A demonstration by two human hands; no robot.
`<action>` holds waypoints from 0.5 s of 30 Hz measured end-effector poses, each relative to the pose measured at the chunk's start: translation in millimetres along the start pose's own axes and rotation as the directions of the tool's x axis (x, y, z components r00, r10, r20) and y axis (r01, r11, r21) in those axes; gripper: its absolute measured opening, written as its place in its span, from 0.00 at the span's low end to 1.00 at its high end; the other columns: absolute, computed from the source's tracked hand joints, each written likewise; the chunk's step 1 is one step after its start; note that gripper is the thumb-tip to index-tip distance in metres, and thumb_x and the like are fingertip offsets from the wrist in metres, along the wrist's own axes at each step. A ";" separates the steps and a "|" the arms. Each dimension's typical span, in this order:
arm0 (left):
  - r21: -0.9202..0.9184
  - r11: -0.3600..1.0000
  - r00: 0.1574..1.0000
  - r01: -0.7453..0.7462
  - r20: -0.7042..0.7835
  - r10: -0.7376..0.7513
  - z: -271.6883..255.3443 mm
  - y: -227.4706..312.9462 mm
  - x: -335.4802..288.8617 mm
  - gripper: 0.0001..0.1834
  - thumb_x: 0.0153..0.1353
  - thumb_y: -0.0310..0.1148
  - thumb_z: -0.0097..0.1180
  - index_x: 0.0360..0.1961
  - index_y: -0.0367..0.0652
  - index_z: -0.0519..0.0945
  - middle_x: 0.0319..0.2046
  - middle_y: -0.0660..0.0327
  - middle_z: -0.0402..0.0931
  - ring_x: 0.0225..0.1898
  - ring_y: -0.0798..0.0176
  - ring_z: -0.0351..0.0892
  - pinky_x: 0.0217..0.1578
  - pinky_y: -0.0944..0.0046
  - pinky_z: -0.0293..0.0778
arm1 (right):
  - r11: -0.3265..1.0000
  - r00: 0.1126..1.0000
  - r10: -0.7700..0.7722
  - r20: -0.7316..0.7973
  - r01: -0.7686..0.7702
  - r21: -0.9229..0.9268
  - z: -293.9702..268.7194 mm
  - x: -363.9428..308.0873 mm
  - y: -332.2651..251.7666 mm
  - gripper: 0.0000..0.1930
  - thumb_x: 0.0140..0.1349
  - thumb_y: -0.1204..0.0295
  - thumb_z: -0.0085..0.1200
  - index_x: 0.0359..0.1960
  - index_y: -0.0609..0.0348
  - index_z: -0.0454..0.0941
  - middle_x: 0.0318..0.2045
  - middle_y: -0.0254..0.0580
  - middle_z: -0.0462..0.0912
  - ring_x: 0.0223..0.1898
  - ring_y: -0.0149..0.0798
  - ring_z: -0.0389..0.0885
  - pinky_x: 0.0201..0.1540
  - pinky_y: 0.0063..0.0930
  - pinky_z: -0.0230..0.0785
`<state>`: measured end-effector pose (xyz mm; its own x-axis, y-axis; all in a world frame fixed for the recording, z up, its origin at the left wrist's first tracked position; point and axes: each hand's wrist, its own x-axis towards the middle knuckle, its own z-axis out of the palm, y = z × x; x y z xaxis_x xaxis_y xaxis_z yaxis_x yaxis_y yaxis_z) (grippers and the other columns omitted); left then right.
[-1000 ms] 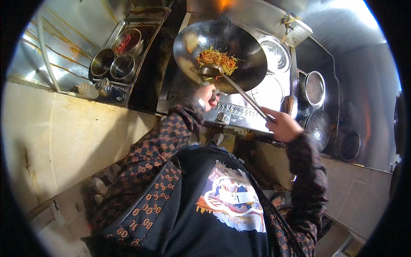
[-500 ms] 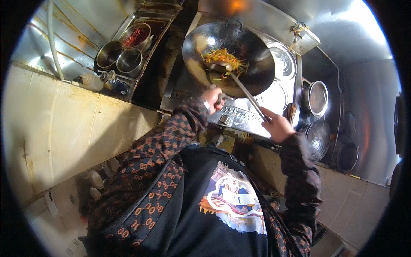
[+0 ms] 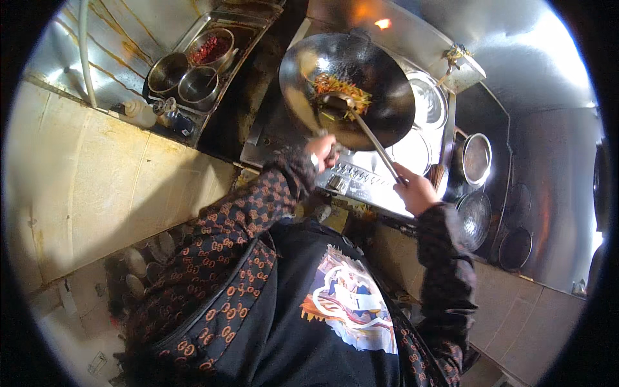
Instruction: The person stir-fries ingredients in a wok over a high flame. They add a red paste and a white powder from containers, then incorporate sliced green vegetables from a strainer, continuously tossing and stirring the mixture with a ladle.
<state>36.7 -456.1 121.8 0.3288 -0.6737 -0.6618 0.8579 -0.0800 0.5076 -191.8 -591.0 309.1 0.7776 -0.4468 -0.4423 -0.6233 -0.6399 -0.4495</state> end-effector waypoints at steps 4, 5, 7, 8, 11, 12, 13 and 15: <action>0.136 0.984 0.994 0.111 -0.037 -0.107 -53.3 -60.5 -23.5 0.09 0.62 0.35 0.50 0.31 0.40 0.76 0.22 0.61 0.75 0.19 0.64 0.75 0.18 0.64 0.73 | 0.987 0.935 -0.027 -0.353 -0.031 -0.159 43.0 13.7 23.3 0.28 0.61 0.73 0.55 0.66 0.53 0.68 0.39 0.62 0.83 0.43 0.62 0.82 0.47 0.50 0.74; 0.092 0.982 0.986 0.167 -0.022 -0.165 -59.4 -69.3 -36.6 0.09 0.61 0.34 0.50 0.34 0.38 0.76 0.23 0.60 0.76 0.20 0.65 0.75 0.18 0.67 0.73 | 0.991 0.956 -0.040 -0.291 0.000 -0.134 40.8 -3.2 32.9 0.28 0.62 0.75 0.53 0.67 0.54 0.67 0.40 0.62 0.83 0.42 0.60 0.83 0.47 0.50 0.74; 0.046 0.997 0.990 0.060 0.124 -0.065 -52.3 -63.3 -47.7 0.07 0.60 0.31 0.51 0.34 0.38 0.75 0.24 0.60 0.75 0.21 0.66 0.76 0.17 0.68 0.72 | 0.995 0.962 -0.100 -0.256 0.089 -0.052 17.8 -45.8 56.6 0.28 0.63 0.76 0.52 0.67 0.55 0.67 0.42 0.62 0.83 0.41 0.56 0.84 0.46 0.48 0.75; 0.034 0.998 0.987 0.056 0.147 -0.061 -48.2 -54.6 -57.3 0.06 0.60 0.30 0.51 0.34 0.38 0.74 0.24 0.60 0.75 0.22 0.67 0.76 0.16 0.68 0.71 | 0.993 0.971 -0.103 -0.215 0.114 0.039 0.6 -60.6 66.3 0.28 0.63 0.75 0.53 0.67 0.56 0.67 0.43 0.60 0.84 0.42 0.52 0.85 0.47 0.45 0.75; -0.102 0.992 0.997 0.072 -0.005 -0.073 -3.1 2.9 -26.3 0.06 0.58 0.28 0.51 0.34 0.40 0.67 0.29 0.55 0.72 0.19 0.69 0.66 0.12 0.72 0.59 | 0.987 0.999 0.010 -0.051 -0.001 0.164 -46.5 -70.3 82.2 0.30 0.61 0.75 0.54 0.67 0.57 0.68 0.44 0.54 0.86 0.44 0.41 0.86 0.47 0.34 0.77; -0.116 0.989 0.996 0.092 0.014 -0.091 2.5 20.6 -18.0 0.06 0.59 0.28 0.51 0.33 0.42 0.66 0.26 0.58 0.68 0.20 0.70 0.65 0.12 0.72 0.57 | 0.996 0.998 0.065 -0.020 -0.064 0.055 -52.7 -53.9 75.3 0.29 0.60 0.75 0.53 0.66 0.59 0.68 0.40 0.54 0.86 0.41 0.44 0.86 0.45 0.37 0.77; -0.090 0.995 0.997 0.048 -0.057 -0.054 7.2 28.4 -9.1 0.06 0.60 0.29 0.50 0.32 0.44 0.66 0.26 0.58 0.66 0.21 0.70 0.65 0.13 0.71 0.56 | 0.998 0.998 0.065 0.008 -0.065 0.005 -50.1 -22.4 65.4 0.28 0.61 0.75 0.52 0.65 0.59 0.68 0.39 0.56 0.85 0.40 0.48 0.86 0.44 0.39 0.77; 0.005 0.996 0.996 0.086 -0.033 -0.086 7.1 38.3 7.1 0.07 0.61 0.31 0.50 0.27 0.44 0.68 0.20 0.60 0.68 0.17 0.69 0.68 0.12 0.70 0.59 | 0.995 0.999 -0.039 -0.025 0.036 -0.095 -22.1 44.7 32.3 0.27 0.61 0.74 0.52 0.64 0.60 0.68 0.33 0.56 0.83 0.35 0.49 0.84 0.40 0.41 0.76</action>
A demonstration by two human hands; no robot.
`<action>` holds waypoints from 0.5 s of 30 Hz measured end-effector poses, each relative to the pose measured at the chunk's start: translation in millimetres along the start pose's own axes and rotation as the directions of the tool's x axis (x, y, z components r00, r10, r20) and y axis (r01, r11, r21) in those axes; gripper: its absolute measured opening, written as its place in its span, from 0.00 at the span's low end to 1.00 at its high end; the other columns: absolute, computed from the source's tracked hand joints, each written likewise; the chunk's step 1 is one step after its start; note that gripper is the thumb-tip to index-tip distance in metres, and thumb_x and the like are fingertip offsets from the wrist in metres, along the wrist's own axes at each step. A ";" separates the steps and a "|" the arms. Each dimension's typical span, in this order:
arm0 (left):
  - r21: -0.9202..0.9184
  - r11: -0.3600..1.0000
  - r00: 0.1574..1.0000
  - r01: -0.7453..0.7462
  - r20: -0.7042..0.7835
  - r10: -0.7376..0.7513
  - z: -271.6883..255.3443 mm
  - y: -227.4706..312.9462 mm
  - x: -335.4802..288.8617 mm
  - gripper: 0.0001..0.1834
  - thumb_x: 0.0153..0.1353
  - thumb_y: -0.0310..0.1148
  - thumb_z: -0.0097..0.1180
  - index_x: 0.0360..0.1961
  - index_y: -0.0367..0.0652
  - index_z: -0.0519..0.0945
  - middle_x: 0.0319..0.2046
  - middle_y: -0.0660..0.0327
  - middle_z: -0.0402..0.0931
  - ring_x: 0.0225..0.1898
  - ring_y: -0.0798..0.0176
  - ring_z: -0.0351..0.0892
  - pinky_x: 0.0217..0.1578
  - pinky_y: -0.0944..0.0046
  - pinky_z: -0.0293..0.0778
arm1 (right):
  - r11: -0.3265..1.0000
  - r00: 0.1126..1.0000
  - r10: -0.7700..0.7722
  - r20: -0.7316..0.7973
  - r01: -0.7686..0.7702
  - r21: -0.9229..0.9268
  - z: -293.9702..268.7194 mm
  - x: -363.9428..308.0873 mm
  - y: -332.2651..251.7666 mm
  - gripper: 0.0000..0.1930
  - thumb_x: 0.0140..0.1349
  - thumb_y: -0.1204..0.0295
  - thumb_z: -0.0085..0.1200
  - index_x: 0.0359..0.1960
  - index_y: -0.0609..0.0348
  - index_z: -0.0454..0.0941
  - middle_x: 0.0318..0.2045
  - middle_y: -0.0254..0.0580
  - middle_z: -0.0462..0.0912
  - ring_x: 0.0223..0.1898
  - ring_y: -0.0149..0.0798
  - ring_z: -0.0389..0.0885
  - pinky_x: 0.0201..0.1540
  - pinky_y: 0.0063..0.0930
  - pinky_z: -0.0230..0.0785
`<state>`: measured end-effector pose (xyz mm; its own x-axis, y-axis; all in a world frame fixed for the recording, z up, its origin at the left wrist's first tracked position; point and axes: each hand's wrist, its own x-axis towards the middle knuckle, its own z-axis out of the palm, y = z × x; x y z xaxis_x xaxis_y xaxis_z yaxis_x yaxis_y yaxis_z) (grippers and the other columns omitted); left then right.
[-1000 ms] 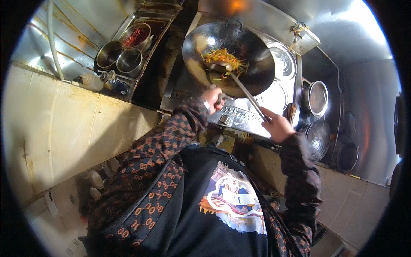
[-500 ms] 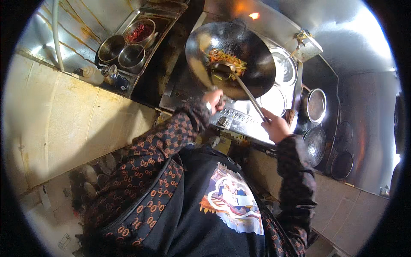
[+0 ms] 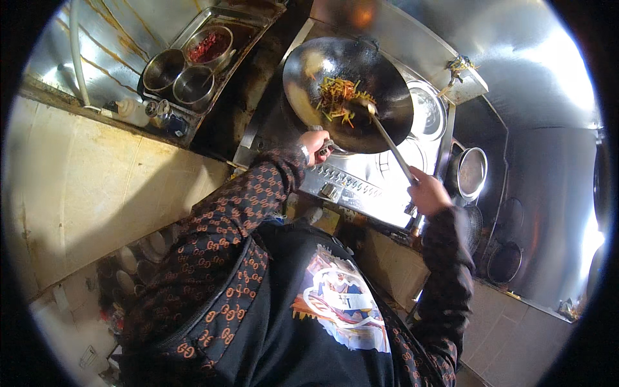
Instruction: The person stir-fries ingredients in a wok over a high flame. They add a red paste and a white powder from containers, then incorporate sliced green vegetables from a strainer, continuously tossing and stirring the mixture with a ladle.
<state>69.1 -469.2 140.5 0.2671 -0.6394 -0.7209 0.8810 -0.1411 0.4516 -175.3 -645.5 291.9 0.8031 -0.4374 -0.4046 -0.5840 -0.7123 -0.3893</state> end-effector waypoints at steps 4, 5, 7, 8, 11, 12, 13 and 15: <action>0.167 0.983 0.985 -0.079 -0.138 0.103 -17.5 -10.3 24.8 0.10 0.61 0.32 0.51 0.23 0.41 0.72 0.15 0.62 0.69 0.13 0.66 0.69 0.09 0.67 0.61 | 0.993 0.989 0.047 -0.140 -0.061 -0.097 88.8 56.4 -41.7 0.36 0.61 0.76 0.48 0.72 0.53 0.53 0.30 0.68 0.81 0.37 0.65 0.81 0.40 0.54 0.72; 0.169 0.981 0.980 -0.096 -0.157 0.123 -20.0 -12.5 31.2 0.10 0.61 0.32 0.51 0.24 0.41 0.72 0.16 0.61 0.70 0.13 0.66 0.69 0.09 0.67 0.61 | 0.978 0.958 -0.172 -0.231 0.138 -0.156 99.5 48.0 -35.7 0.37 0.60 0.77 0.49 0.73 0.51 0.54 0.28 0.68 0.80 0.35 0.66 0.81 0.39 0.54 0.72; 0.160 0.979 0.981 -0.127 -0.123 0.147 -24.2 -15.5 39.3 0.09 0.61 0.32 0.51 0.24 0.40 0.73 0.17 0.61 0.71 0.14 0.66 0.70 0.09 0.67 0.61 | 0.939 0.943 -0.222 -0.247 0.139 -0.315 98.5 21.2 -14.4 0.37 0.59 0.75 0.51 0.73 0.50 0.56 0.28 0.66 0.81 0.34 0.65 0.82 0.38 0.53 0.74; 0.166 0.981 0.985 -0.097 -0.124 0.119 -25.4 -15.5 42.4 0.09 0.61 0.31 0.51 0.25 0.40 0.73 0.18 0.60 0.72 0.15 0.66 0.70 0.09 0.67 0.59 | 0.935 0.960 -0.205 -0.193 0.134 -0.329 88.8 14.0 -2.6 0.37 0.59 0.75 0.52 0.73 0.49 0.56 0.28 0.64 0.82 0.34 0.64 0.83 0.38 0.52 0.74; 0.134 0.990 0.982 -0.033 -0.179 0.057 -26.2 -15.2 45.5 0.10 0.61 0.32 0.51 0.24 0.40 0.73 0.18 0.60 0.72 0.15 0.65 0.71 0.10 0.65 0.61 | 0.959 0.997 -0.007 -0.079 -0.016 -0.285 43.8 20.8 8.7 0.35 0.59 0.73 0.53 0.70 0.49 0.61 0.32 0.63 0.83 0.39 0.60 0.83 0.41 0.49 0.76; 0.201 0.979 0.982 -0.046 -0.171 0.081 -27.1 -15.0 46.0 0.10 0.62 0.34 0.51 0.24 0.41 0.73 0.19 0.61 0.72 0.16 0.64 0.72 0.13 0.64 0.65 | 0.992 0.991 -0.048 -0.127 0.032 -0.120 40.7 41.0 -3.6 0.34 0.59 0.72 0.53 0.70 0.49 0.61 0.31 0.63 0.83 0.38 0.61 0.83 0.41 0.49 0.76; 0.204 0.971 0.983 -0.125 -0.110 0.149 -29.1 -15.9 44.7 0.11 0.62 0.34 0.51 0.25 0.42 0.73 0.19 0.61 0.72 0.16 0.64 0.72 0.14 0.64 0.65 | 0.998 0.981 0.052 -0.184 -0.055 -0.012 40.1 58.2 -22.1 0.34 0.59 0.72 0.53 0.70 0.50 0.60 0.31 0.63 0.83 0.38 0.62 0.83 0.41 0.50 0.75; 0.215 0.958 0.977 -0.187 -0.060 0.204 -34.9 -18.0 44.2 0.11 0.62 0.35 0.51 0.25 0.42 0.73 0.18 0.62 0.72 0.17 0.64 0.72 0.15 0.63 0.66 | 0.999 0.982 0.026 -0.189 -0.019 0.041 52.3 60.8 -50.0 0.35 0.61 0.71 0.53 0.71 0.51 0.58 0.33 0.63 0.83 0.39 0.62 0.82 0.42 0.51 0.75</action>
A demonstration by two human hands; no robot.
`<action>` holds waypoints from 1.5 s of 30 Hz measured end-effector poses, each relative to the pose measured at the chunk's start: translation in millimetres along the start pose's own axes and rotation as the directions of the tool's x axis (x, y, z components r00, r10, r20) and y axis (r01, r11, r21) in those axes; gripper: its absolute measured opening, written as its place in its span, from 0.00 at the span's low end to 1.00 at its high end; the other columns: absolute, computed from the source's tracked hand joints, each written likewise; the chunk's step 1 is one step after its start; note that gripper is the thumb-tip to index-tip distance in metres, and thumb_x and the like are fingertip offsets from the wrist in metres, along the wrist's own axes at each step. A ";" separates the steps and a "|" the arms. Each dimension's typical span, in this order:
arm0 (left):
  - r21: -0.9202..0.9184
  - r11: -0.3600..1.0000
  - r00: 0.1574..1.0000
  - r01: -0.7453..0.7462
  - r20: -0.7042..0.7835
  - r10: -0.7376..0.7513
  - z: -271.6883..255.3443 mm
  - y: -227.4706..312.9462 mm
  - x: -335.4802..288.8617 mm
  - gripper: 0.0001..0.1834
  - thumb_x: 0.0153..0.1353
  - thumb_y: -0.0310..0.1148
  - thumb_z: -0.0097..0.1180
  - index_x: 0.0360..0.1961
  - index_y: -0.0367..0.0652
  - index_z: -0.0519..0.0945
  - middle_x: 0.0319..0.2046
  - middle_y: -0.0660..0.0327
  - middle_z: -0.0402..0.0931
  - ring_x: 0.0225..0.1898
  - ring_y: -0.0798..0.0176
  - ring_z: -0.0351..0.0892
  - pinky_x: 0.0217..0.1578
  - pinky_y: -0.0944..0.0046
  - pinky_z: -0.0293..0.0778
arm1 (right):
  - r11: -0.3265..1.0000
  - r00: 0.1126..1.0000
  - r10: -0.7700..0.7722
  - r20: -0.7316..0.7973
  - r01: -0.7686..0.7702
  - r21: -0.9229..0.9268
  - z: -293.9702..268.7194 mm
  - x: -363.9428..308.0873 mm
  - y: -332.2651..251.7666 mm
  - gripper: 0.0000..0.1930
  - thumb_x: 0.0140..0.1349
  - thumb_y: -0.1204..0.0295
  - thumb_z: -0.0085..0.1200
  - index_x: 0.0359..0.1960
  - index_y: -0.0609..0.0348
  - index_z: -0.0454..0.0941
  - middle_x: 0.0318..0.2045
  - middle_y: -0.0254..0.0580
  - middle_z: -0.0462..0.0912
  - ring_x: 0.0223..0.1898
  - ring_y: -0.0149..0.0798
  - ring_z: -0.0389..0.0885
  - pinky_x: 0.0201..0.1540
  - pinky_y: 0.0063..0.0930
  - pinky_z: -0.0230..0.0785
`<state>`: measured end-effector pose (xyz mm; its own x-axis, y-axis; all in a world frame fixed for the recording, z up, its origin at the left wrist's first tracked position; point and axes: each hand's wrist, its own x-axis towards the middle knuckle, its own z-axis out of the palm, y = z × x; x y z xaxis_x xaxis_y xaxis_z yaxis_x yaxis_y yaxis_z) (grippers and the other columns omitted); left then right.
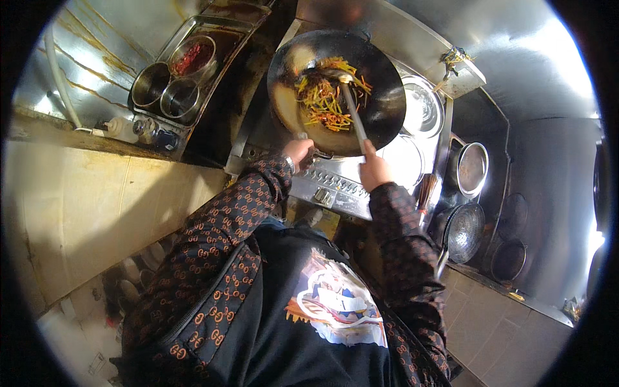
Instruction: The person stir-fries ingredients in a wok over a high flame. They add a red paste and a white powder from containers, then incorporate sliced green vegetables from a strainer, continuously tossing and stirring the mixture with a ladle.
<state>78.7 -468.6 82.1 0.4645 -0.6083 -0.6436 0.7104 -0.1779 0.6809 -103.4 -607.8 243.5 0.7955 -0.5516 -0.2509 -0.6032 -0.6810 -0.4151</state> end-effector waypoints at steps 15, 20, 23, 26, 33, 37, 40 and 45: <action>-0.148 0.981 0.992 0.126 0.012 -0.126 49.1 41.7 -161.2 0.04 0.66 0.30 0.47 0.34 0.43 0.68 0.28 0.57 0.74 0.20 0.68 0.71 0.14 0.70 0.66 | 0.931 0.947 -0.320 0.026 0.309 0.195 -44.8 -96.7 -9.6 0.32 0.62 0.73 0.58 0.69 0.53 0.64 0.37 0.51 0.85 0.41 0.47 0.86 0.46 0.38 0.76; -0.257 0.951 0.985 0.169 0.085 -0.152 36.5 26.6 -86.8 0.04 0.61 0.27 0.50 0.33 0.39 0.69 0.23 0.57 0.73 0.19 0.67 0.72 0.15 0.68 0.66 | 0.969 0.965 -0.062 0.256 -0.003 0.247 -67.4 -109.8 59.2 0.28 0.64 0.74 0.55 0.67 0.53 0.69 0.22 0.35 0.78 0.17 0.26 0.74 0.23 0.25 0.70; -0.184 0.977 0.993 0.112 -0.017 -0.117 9.8 -40.8 -49.4 0.02 0.58 0.26 0.51 0.32 0.39 0.73 0.25 0.57 0.76 0.19 0.65 0.72 0.17 0.67 0.67 | 0.988 1.000 -0.018 -0.016 0.020 0.152 -5.7 -80.4 71.5 0.29 0.62 0.72 0.56 0.67 0.55 0.67 0.44 0.61 0.82 0.44 0.56 0.83 0.47 0.41 0.75; -0.097 0.979 0.984 0.178 0.009 -0.178 -24.0 -88.7 -86.7 0.05 0.61 0.30 0.49 0.32 0.40 0.75 0.26 0.58 0.76 0.22 0.65 0.74 0.20 0.67 0.70 | 0.986 0.966 -0.053 -0.252 0.091 0.141 16.7 -109.1 54.6 0.31 0.61 0.75 0.57 0.68 0.58 0.65 0.51 0.63 0.79 0.52 0.57 0.81 0.54 0.40 0.72; -0.238 0.958 0.987 0.161 0.046 -0.155 24.3 -1.0 -78.6 0.06 0.61 0.31 0.50 0.30 0.40 0.70 0.23 0.59 0.72 0.16 0.68 0.68 0.13 0.69 0.61 | 0.915 0.930 0.157 0.333 -0.263 0.305 -90.5 -173.8 34.2 0.30 0.64 0.76 0.56 0.69 0.58 0.65 0.23 0.38 0.80 0.18 0.27 0.76 0.24 0.26 0.72; -0.196 0.976 0.995 0.094 0.002 -0.095 10.0 -45.9 -41.4 0.08 0.62 0.33 0.51 0.30 0.40 0.72 0.22 0.61 0.72 0.17 0.68 0.70 0.14 0.70 0.65 | 0.981 0.998 -0.016 0.063 0.004 0.196 -12.5 -110.2 28.7 0.29 0.62 0.73 0.56 0.67 0.53 0.67 0.35 0.53 0.83 0.39 0.44 0.83 0.45 0.37 0.75; -0.160 0.956 0.967 0.245 0.107 -0.230 -23.3 -92.0 -75.1 0.09 0.63 0.32 0.48 0.34 0.40 0.79 0.23 0.61 0.76 0.18 0.66 0.73 0.16 0.67 0.70 | 0.965 0.979 -0.013 -0.204 0.066 0.252 18.5 -124.3 26.4 0.30 0.61 0.76 0.57 0.66 0.61 0.67 0.48 0.60 0.82 0.50 0.53 0.82 0.53 0.39 0.72; -0.249 0.964 0.986 0.091 0.155 -0.054 -3.1 -47.3 -144.2 0.09 0.61 0.30 0.50 0.42 0.39 0.73 0.26 0.57 0.73 0.17 0.69 0.68 0.13 0.66 0.64 | 0.916 0.986 0.078 0.147 -0.129 0.380 -84.5 -204.0 27.2 0.30 0.62 0.79 0.55 0.68 0.58 0.66 0.31 0.43 0.81 0.24 0.34 0.80 0.30 0.29 0.76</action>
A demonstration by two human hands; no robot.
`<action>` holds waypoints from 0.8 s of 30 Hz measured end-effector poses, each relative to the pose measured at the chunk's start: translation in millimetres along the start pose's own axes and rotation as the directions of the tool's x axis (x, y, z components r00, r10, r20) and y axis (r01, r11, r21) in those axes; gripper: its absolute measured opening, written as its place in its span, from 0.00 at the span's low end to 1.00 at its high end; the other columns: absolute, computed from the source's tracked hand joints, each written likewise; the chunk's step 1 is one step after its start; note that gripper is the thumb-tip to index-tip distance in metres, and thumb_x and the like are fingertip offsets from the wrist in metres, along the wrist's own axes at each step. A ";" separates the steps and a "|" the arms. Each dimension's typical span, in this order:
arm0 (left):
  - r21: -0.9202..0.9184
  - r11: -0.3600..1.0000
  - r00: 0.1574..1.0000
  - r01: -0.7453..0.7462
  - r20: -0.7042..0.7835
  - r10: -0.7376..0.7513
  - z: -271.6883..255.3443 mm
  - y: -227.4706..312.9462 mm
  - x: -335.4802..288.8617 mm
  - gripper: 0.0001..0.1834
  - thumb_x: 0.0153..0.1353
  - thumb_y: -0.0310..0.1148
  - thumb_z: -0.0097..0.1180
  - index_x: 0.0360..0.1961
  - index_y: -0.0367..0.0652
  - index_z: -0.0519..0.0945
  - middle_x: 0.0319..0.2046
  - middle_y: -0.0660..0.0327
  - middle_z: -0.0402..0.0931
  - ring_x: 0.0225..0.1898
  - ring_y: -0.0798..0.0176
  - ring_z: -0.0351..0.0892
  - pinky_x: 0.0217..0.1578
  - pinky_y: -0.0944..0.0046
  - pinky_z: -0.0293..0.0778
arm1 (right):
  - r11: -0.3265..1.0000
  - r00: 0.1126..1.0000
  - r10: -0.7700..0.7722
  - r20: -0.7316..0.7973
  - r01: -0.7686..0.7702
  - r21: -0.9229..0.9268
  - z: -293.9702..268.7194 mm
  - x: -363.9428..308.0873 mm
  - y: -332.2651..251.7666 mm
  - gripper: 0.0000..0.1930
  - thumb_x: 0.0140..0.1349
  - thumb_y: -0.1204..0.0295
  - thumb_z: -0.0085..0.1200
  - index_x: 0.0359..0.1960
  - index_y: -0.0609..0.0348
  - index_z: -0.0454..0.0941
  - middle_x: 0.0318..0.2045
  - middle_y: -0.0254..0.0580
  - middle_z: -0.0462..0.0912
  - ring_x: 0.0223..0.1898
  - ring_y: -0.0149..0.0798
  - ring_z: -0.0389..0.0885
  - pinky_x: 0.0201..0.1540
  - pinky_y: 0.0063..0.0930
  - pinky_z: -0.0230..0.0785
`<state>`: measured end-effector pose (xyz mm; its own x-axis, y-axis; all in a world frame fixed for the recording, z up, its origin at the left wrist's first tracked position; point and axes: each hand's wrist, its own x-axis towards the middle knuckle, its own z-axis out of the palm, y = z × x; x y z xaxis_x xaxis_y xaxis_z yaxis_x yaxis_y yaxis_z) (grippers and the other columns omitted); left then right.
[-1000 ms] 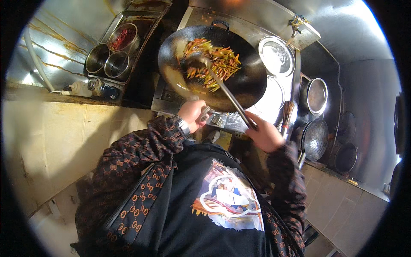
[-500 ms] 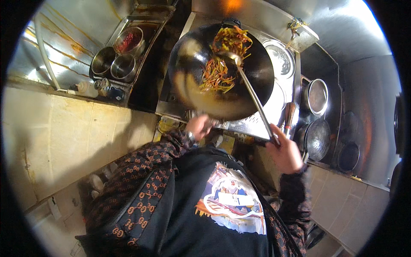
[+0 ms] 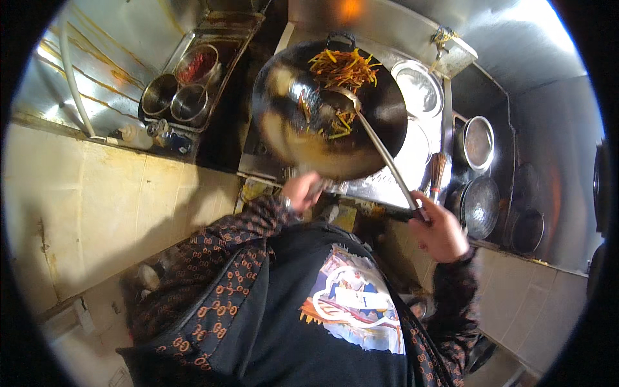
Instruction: The person stir-fries ingredients in a wok over a high flame. They add a red paste and a white powder from containers, then incorporate sliced green vegetables from a strainer, continuously tossing and stirring the mixture with a ladle.
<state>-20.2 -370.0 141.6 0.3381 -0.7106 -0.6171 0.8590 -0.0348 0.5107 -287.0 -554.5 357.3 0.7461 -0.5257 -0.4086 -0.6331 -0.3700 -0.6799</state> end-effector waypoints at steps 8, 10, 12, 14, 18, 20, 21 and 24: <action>0.179 0.980 0.995 0.082 -0.075 -0.070 -13.3 0.8 76.9 0.09 0.62 0.34 0.52 0.34 0.38 0.76 0.28 0.60 0.77 0.20 0.65 0.74 0.20 0.66 0.71 | 0.944 0.967 -0.202 -0.152 0.151 -0.295 56.0 112.7 18.5 0.30 0.62 0.69 0.57 0.67 0.57 0.66 0.38 0.56 0.84 0.38 0.48 0.85 0.46 0.38 0.75; 0.398 0.917 0.992 -0.020 0.121 -0.031 -41.6 -21.0 48.7 0.05 0.62 0.30 0.51 0.36 0.42 0.77 0.29 0.60 0.77 0.20 0.66 0.73 0.20 0.66 0.71 | 0.952 0.968 -0.155 -0.197 0.094 -0.291 57.1 93.9 24.2 0.30 0.62 0.72 0.58 0.67 0.60 0.66 0.42 0.59 0.84 0.43 0.50 0.85 0.49 0.39 0.74; 0.420 0.816 0.892 -0.398 0.383 0.238 -42.8 -24.3 16.9 0.06 0.61 0.27 0.51 0.38 0.45 0.78 0.31 0.60 0.77 0.21 0.67 0.73 0.20 0.67 0.72 | 0.912 0.925 -0.333 -0.182 0.267 -0.310 28.4 50.7 14.3 0.30 0.62 0.75 0.57 0.67 0.59 0.65 0.40 0.56 0.85 0.40 0.48 0.86 0.46 0.39 0.76; -0.036 0.993 0.992 0.111 0.062 -0.109 -19.3 -8.2 5.6 0.06 0.60 0.28 0.52 0.39 0.44 0.75 0.30 0.57 0.75 0.22 0.69 0.72 0.17 0.67 0.69 | 0.962 0.981 -0.186 -0.055 0.171 -0.212 -9.1 16.2 -5.0 0.29 0.63 0.76 0.55 0.68 0.58 0.65 0.33 0.49 0.85 0.31 0.40 0.85 0.36 0.35 0.78; -0.069 0.992 0.986 0.107 -0.120 -0.115 31.8 43.1 75.2 0.08 0.61 0.32 0.52 0.37 0.39 0.70 0.26 0.55 0.71 0.20 0.68 0.69 0.15 0.70 0.62 | 0.991 0.969 0.131 0.208 -0.120 -0.067 -19.5 49.2 -28.9 0.29 0.65 0.76 0.53 0.69 0.55 0.65 0.27 0.38 0.80 0.20 0.27 0.75 0.23 0.25 0.71; 0.049 0.999 1.000 -0.009 -0.018 0.010 17.9 28.9 98.6 0.07 0.61 0.32 0.52 0.32 0.40 0.71 0.23 0.57 0.71 0.20 0.67 0.68 0.16 0.69 0.64 | 0.983 0.995 -0.051 0.080 0.064 -0.170 21.7 95.6 -21.1 0.29 0.65 0.74 0.53 0.69 0.53 0.65 0.30 0.44 0.82 0.25 0.35 0.79 0.30 0.31 0.74; 0.260 0.955 0.974 0.141 -0.209 -0.087 5.3 18.6 103.8 0.06 0.61 0.32 0.52 0.29 0.43 0.73 0.21 0.62 0.71 0.19 0.65 0.69 0.18 0.67 0.67 | 0.961 0.991 -0.128 -0.047 0.113 -0.253 39.4 113.7 -15.1 0.29 0.64 0.73 0.54 0.69 0.53 0.65 0.33 0.51 0.84 0.30 0.42 0.83 0.36 0.36 0.77; 0.356 0.934 0.986 -0.024 0.161 -0.036 -37.8 -26.3 69.0 0.10 0.62 0.35 0.51 0.26 0.41 0.76 0.18 0.60 0.72 0.18 0.65 0.72 0.21 0.65 0.70 | 0.955 0.962 -0.169 -0.215 0.105 -0.278 53.8 108.1 -0.2 0.29 0.62 0.74 0.53 0.67 0.53 0.67 0.40 0.67 0.81 0.43 0.63 0.82 0.45 0.47 0.74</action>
<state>-5.0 -391.6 63.0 0.2407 -0.8130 -0.5302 0.6571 -0.2656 0.7055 -195.2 -570.0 280.5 0.7801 -0.6081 -0.1470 -0.5832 -0.6218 -0.5227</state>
